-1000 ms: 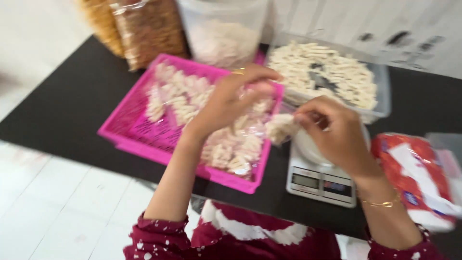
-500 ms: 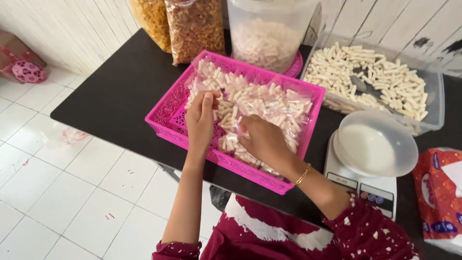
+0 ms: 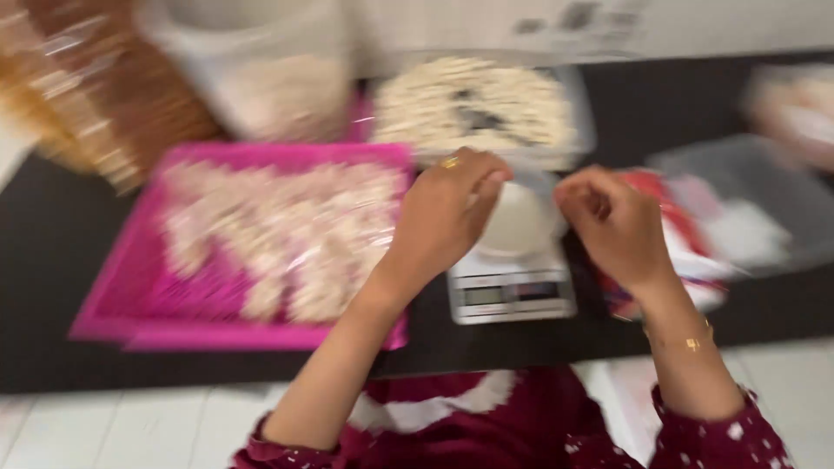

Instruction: Packing small snacks into plastic bags and weighing them on a digital scale.

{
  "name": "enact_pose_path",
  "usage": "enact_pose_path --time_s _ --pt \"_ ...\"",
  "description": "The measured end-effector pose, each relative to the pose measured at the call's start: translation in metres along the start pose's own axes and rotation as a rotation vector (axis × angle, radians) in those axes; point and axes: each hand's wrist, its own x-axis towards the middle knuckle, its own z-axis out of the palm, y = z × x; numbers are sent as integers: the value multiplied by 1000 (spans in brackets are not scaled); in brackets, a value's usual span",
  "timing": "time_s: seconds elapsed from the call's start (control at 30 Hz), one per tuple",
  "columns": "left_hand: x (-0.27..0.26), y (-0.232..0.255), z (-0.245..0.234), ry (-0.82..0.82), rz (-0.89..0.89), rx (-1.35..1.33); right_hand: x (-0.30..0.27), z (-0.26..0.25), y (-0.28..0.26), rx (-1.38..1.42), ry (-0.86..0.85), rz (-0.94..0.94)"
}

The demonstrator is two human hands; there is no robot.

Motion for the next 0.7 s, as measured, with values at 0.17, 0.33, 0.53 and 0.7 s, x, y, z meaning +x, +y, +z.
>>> enact_pose_path --time_s 0.17,0.33,0.53,0.7 --pt "63 16 159 -22 228 87 6 -81 139 -65 198 279" --pt "83 24 296 342 403 359 8 -117 216 -227 80 461" --pt "79 12 365 68 593 281 16 -97 247 -601 -567 661" --pt "87 4 375 -630 182 128 16 -108 232 -413 -240 619"
